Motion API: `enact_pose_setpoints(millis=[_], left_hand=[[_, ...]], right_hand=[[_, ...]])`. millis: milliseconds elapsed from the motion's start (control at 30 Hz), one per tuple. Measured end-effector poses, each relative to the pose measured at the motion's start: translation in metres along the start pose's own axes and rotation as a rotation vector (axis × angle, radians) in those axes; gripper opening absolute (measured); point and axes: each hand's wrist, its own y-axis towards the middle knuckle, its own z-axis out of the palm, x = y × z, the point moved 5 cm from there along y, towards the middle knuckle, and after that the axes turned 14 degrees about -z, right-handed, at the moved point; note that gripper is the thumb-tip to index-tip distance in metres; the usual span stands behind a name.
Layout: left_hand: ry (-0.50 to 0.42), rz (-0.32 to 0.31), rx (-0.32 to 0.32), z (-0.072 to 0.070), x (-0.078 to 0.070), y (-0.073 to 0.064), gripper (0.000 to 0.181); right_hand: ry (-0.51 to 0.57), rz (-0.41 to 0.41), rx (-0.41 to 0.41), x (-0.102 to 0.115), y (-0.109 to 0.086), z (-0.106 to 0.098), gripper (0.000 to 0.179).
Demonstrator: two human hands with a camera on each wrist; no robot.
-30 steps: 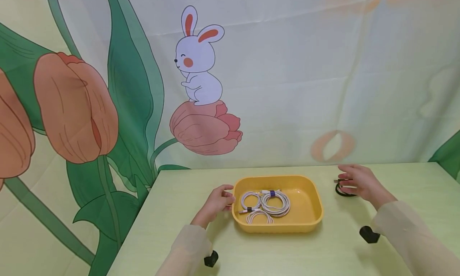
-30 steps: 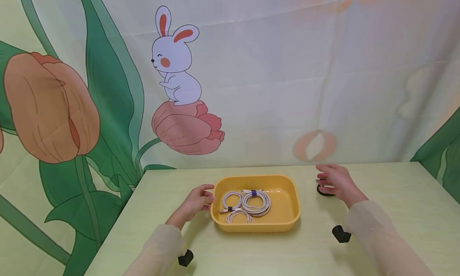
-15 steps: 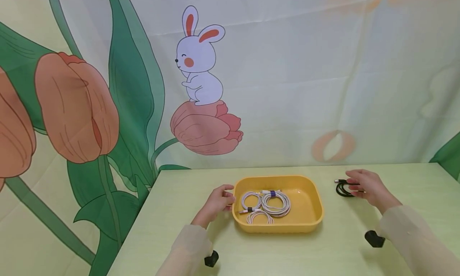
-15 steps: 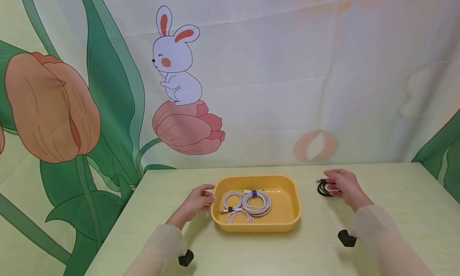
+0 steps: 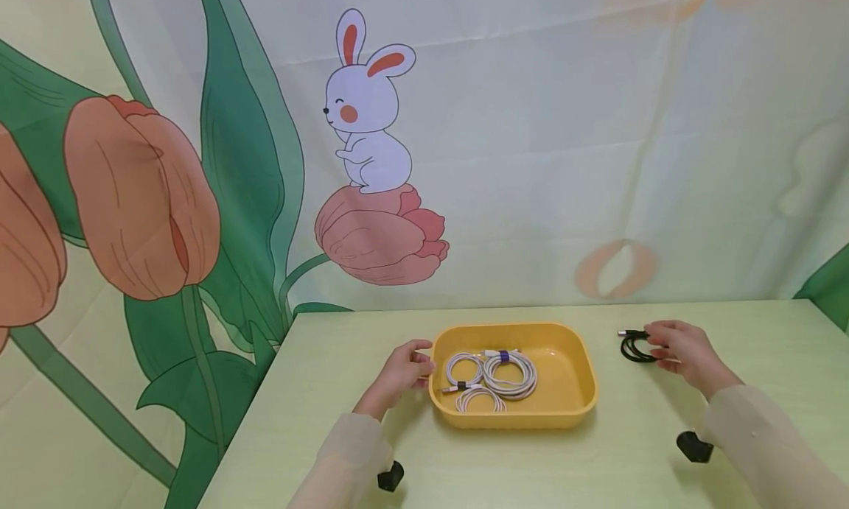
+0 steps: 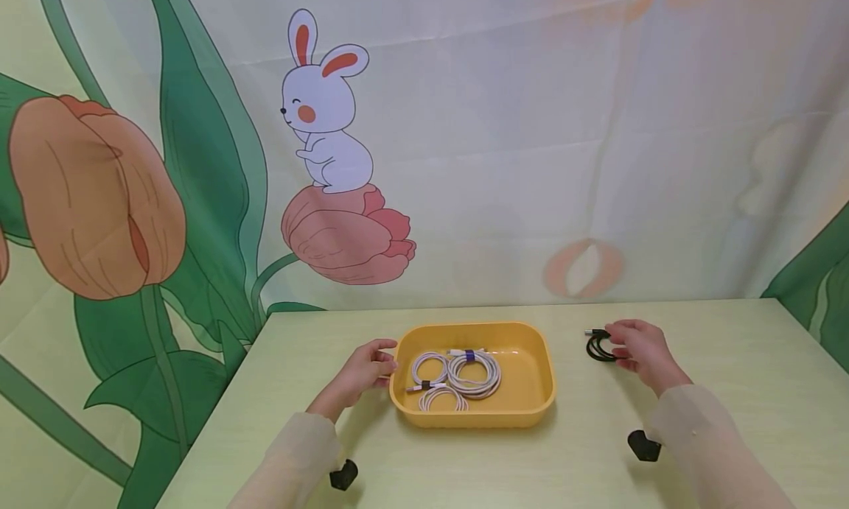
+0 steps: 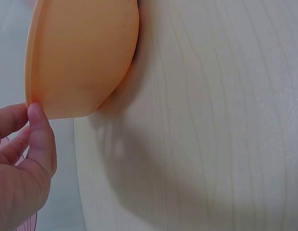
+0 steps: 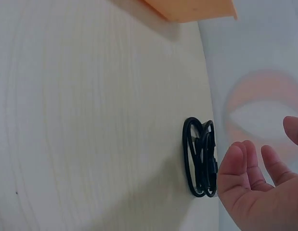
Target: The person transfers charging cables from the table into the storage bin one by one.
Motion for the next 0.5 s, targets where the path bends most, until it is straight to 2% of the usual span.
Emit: enact_pose_setpoints(millis=[200,333,500], left_hand=[[0.005,-0.003,-0.010,-0.001,0.000,0.001,0.039],[0.008,0.001,-0.010,-0.001,0.000,0.001,0.039],[0.012,-0.007,-0.014,-0.001,0.000,0.001,0.039]], right_hand=[[-0.020,-0.026,0.000,-0.003,-0.005,0.000,0.048],[-0.008,-0.017,-0.022,-0.010,-0.007,-0.002,0.043],[-0.018,0.005,-0.052,-0.015,-0.009,-0.004,0.049]])
